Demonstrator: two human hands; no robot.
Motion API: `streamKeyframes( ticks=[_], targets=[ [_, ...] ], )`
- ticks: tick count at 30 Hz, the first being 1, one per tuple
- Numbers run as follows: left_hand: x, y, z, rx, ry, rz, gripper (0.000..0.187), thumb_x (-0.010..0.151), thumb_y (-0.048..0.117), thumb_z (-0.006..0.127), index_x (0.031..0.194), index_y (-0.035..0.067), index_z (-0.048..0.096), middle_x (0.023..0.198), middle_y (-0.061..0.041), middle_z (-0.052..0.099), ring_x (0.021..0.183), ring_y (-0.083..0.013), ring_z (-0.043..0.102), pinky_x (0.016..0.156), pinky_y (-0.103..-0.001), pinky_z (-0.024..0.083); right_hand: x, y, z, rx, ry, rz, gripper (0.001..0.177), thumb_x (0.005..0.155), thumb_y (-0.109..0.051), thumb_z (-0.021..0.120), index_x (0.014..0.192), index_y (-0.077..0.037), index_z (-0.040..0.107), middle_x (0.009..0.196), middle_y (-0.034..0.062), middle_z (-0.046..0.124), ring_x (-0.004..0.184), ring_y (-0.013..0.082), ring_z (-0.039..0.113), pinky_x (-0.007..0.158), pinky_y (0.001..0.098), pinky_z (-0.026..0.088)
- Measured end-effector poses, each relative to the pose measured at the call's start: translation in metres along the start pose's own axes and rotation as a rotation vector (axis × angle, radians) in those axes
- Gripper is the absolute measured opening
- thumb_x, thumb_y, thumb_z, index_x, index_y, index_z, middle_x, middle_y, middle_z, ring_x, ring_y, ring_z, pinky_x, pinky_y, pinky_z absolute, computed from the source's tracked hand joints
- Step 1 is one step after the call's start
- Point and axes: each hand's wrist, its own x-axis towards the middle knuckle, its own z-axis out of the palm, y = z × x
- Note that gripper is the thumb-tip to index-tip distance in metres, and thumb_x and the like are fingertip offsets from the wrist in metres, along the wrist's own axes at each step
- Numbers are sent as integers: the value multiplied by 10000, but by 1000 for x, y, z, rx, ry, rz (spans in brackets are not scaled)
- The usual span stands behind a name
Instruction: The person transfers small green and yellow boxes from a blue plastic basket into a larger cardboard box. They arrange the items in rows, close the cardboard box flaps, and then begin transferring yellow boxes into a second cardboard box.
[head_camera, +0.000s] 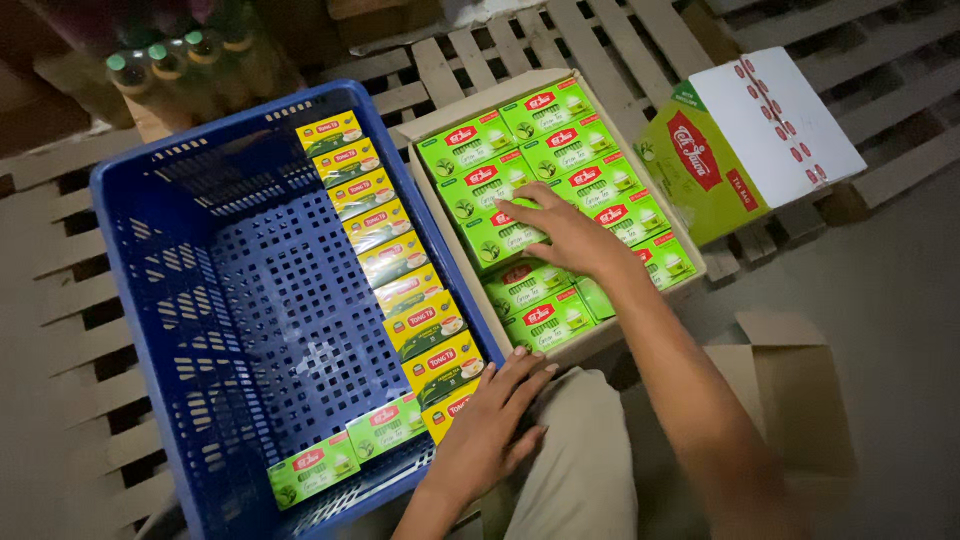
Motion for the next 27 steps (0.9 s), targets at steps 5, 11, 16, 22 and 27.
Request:
streamKeyframes(
  ticks=[5,11,16,22,27],
  targets=[
    [2,0,3,-19,0,-29,727,1000,102,718,1665,97,423,1725,-152,431,1656,-396,318,1310,-612,222,-8,-4,21,-31,121,-5,851,997,12,736,1702,-321,395,1800,160,213,1623,392,384,1157,524,493],
    [1,3,3,5,9,-28,744,989,51,720,1665,97,412,1726,-150,424,1653,-397,320,1306,-627,228,-9,-10,56,-421,107,84,989,866,99,612,1761,-147,271,1844,230,94,1698,442,124,1246,569,354],
    [-2,2,7,20,32,-14,715,999,68,706,1657,88,426,1722,-145,432,1658,-387,323,1317,-603,226,-5,-18,75,-741,286,109,1152,881,-648,787,1776,-148,261,1818,158,297,1674,390,262,1281,667,285],
    [-3,-1,9,29,23,-15,764,971,-11,715,1667,101,420,1751,-157,402,1666,-410,297,1311,-625,219,-9,-14,84,-717,285,147,1175,1021,-640,698,1804,-114,-3,1856,206,12,1659,578,76,1314,704,190],
    [-4,-1,8,4,18,-24,749,978,12,713,1663,109,427,1746,-133,423,1669,-391,307,1315,-625,201,-11,-21,72,-580,214,141,1210,964,-507,794,1801,-121,9,1855,204,-11,1624,637,-6,1289,758,112]
  ],
)
